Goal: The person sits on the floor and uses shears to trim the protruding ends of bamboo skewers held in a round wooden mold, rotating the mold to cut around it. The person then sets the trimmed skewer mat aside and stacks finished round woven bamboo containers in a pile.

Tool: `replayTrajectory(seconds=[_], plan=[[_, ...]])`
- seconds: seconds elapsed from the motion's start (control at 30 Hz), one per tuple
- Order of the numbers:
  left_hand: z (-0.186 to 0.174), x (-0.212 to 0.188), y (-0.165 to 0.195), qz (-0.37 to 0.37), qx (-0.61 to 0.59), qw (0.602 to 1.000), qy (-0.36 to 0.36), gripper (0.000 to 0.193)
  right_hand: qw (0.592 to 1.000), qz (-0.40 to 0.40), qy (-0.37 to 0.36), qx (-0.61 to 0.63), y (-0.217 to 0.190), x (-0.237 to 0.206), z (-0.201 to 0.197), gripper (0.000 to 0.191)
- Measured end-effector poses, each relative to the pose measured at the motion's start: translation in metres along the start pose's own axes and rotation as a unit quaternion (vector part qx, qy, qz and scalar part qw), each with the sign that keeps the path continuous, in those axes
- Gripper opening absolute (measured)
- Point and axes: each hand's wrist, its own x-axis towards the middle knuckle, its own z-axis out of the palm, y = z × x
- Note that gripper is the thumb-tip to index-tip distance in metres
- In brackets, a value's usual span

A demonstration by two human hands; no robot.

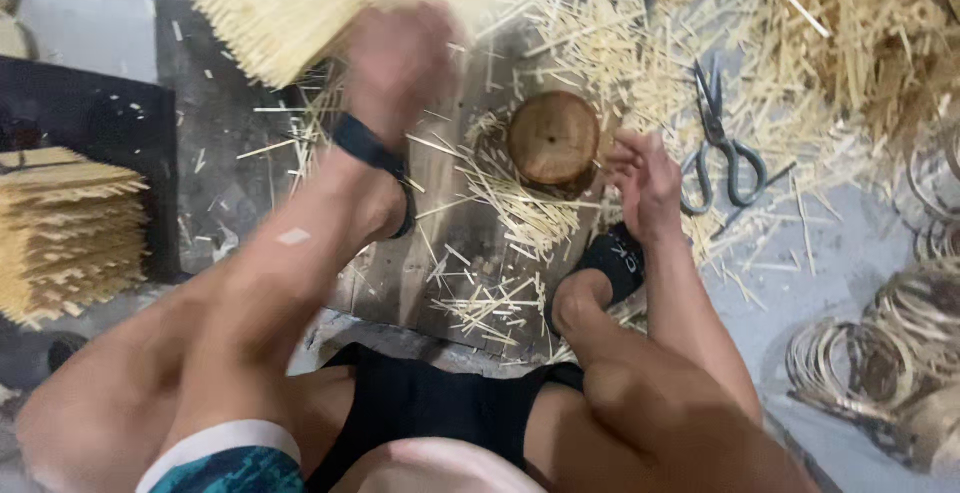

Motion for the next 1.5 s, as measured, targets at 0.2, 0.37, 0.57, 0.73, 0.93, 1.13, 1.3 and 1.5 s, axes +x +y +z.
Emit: replayTrajectory(seconds=[0.2,0.37,0.57,0.73,0.93,1.13,1.3,1.5], plan=[[0.059,-0.091,0.130,0.265,-0.349,0.896,0.079,0.042,0.976,-0.018,0.054,-0.211,0.013,0.015,0.001,0.018],[0.104,-0.080,0.119,-0.141,-0.433,0.884,0.107,0.062,0.947,-0.047,0.086,-0.307,0.030,0.014,-0.003,0.021],[0.163,-0.054,0.096,-0.283,-0.687,0.646,-0.175,0.031,0.924,-0.059,0.109,-0.361,0.038,0.013,-0.014,0.030],[0.146,-0.071,0.094,-0.291,-0.639,0.682,-0.205,0.026,0.899,-0.085,0.113,-0.415,0.048,0.003,-0.026,0.041],[0.104,-0.071,0.104,-0.326,-0.645,0.668,-0.178,0.057,0.858,-0.102,0.322,-0.386,-0.047,0.003,-0.135,0.029],[0.108,-0.075,0.078,-0.377,-0.699,0.603,-0.081,0.067,0.294,-0.023,0.291,-0.910,-0.201,-0.022,-0.311,0.095],[0.111,-0.091,0.059,-0.366,-0.631,0.684,-0.001,0.056,0.368,0.037,0.254,-0.894,-0.211,-0.014,-0.339,0.082],[0.103,-0.105,0.045,-0.333,-0.668,0.665,0.032,0.047,0.569,-0.022,0.180,-0.802,-0.119,-0.082,-0.302,0.022]])
